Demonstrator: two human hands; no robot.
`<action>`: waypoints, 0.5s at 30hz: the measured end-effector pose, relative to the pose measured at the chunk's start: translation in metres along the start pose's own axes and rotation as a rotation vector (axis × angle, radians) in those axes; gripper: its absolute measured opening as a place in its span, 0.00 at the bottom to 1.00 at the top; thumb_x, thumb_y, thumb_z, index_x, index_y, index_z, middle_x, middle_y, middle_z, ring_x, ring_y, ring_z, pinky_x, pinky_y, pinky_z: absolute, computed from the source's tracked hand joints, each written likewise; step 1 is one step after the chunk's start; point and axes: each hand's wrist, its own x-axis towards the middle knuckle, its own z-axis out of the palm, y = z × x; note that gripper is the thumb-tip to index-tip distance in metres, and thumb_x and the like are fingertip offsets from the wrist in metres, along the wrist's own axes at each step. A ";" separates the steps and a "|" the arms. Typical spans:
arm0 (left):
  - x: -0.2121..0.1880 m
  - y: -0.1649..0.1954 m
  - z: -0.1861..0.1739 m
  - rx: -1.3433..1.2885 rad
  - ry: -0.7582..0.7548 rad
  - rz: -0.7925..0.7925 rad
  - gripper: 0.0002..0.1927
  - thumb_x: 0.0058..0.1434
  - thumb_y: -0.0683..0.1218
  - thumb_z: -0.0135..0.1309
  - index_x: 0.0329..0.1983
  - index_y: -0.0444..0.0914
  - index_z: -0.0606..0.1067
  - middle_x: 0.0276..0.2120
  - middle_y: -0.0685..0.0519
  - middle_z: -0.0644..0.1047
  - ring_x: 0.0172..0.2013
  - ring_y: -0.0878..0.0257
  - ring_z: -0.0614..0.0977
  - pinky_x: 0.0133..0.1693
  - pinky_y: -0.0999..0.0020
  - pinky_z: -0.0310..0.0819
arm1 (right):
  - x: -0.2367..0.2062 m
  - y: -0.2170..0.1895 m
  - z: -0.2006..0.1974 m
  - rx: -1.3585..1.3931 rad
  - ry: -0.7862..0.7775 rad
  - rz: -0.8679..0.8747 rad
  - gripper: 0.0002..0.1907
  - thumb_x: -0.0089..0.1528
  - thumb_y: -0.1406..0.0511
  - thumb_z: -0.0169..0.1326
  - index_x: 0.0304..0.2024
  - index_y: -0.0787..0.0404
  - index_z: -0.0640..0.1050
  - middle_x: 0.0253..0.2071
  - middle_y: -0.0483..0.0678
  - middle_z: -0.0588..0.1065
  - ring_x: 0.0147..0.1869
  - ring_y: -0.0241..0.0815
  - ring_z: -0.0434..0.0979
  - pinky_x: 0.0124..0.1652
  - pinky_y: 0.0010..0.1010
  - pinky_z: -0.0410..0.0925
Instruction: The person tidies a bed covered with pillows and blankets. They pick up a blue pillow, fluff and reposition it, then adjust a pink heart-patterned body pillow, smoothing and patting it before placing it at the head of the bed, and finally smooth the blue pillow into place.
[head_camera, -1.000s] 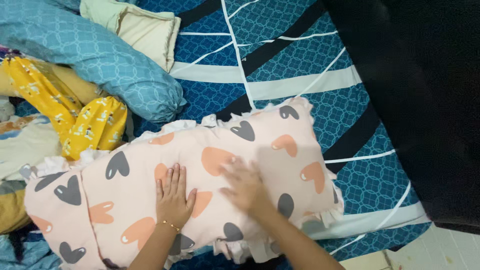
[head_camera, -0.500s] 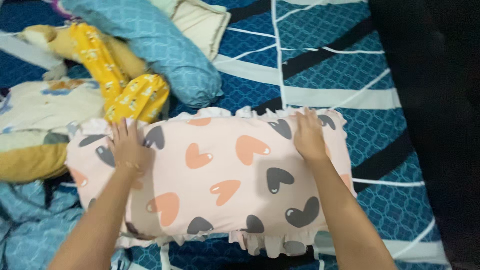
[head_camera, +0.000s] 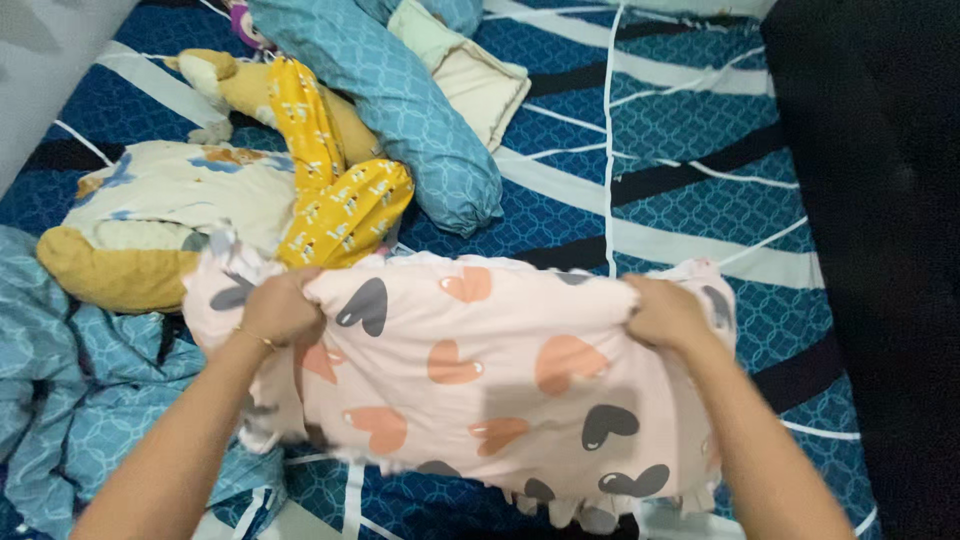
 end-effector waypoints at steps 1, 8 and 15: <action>-0.002 0.011 -0.025 -0.033 0.070 0.033 0.23 0.48 0.47 0.57 0.50 0.46 0.82 0.40 0.40 0.82 0.43 0.43 0.84 0.45 0.52 0.78 | -0.020 -0.004 -0.029 -0.005 0.017 0.070 0.31 0.45 0.65 0.58 0.53 0.45 0.78 0.43 0.55 0.81 0.50 0.58 0.81 0.49 0.48 0.72; -0.018 0.072 -0.177 -0.149 0.176 0.076 0.20 0.50 0.48 0.56 0.48 0.45 0.83 0.38 0.45 0.84 0.39 0.50 0.85 0.42 0.58 0.76 | -0.132 -0.011 -0.162 -0.139 0.262 0.178 0.28 0.44 0.65 0.62 0.49 0.50 0.81 0.42 0.57 0.83 0.47 0.55 0.84 0.48 0.43 0.75; 0.018 0.042 -0.052 -0.084 0.099 -0.012 0.22 0.59 0.61 0.54 0.50 0.45 0.80 0.44 0.43 0.82 0.46 0.45 0.83 0.46 0.51 0.75 | -0.101 -0.003 -0.041 0.072 0.443 -0.061 0.35 0.47 0.71 0.57 0.60 0.60 0.75 0.54 0.61 0.77 0.60 0.60 0.75 0.59 0.46 0.65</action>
